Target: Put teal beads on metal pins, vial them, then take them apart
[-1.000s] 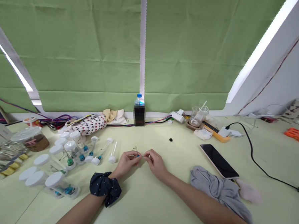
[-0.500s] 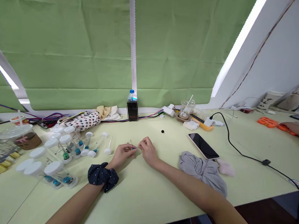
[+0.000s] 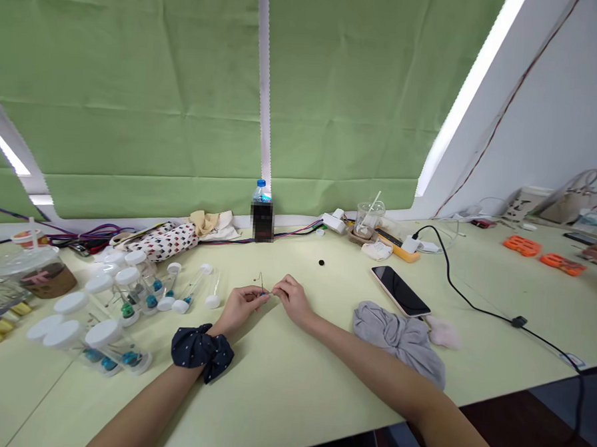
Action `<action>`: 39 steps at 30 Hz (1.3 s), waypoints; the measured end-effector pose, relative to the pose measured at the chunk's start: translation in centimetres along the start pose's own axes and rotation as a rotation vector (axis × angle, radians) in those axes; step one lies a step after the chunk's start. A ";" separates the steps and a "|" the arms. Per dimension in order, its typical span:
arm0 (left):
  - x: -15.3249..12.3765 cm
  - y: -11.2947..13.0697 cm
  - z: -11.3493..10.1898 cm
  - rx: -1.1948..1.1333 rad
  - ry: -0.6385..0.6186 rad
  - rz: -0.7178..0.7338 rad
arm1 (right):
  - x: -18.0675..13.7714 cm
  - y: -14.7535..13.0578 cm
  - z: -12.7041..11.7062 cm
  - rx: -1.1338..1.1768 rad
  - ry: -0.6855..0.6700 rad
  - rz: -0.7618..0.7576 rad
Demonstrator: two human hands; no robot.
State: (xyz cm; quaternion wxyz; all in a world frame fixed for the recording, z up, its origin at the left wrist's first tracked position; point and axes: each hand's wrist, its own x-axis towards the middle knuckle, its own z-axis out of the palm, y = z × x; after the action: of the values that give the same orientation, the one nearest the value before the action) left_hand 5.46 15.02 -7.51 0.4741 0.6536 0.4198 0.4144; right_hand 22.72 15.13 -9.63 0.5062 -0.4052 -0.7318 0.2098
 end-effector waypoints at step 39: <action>0.9 -1.2 -0.8 -0.124 0.108 -0.016 | 0.0 1.2 -1.2 -0.270 -0.057 0.028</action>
State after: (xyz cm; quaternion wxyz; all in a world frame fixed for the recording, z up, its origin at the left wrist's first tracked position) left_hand 4.82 16.31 -8.35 0.4937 0.5962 0.4235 0.4706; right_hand 24.23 15.71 -10.00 0.4232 -0.4734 -0.7619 0.1279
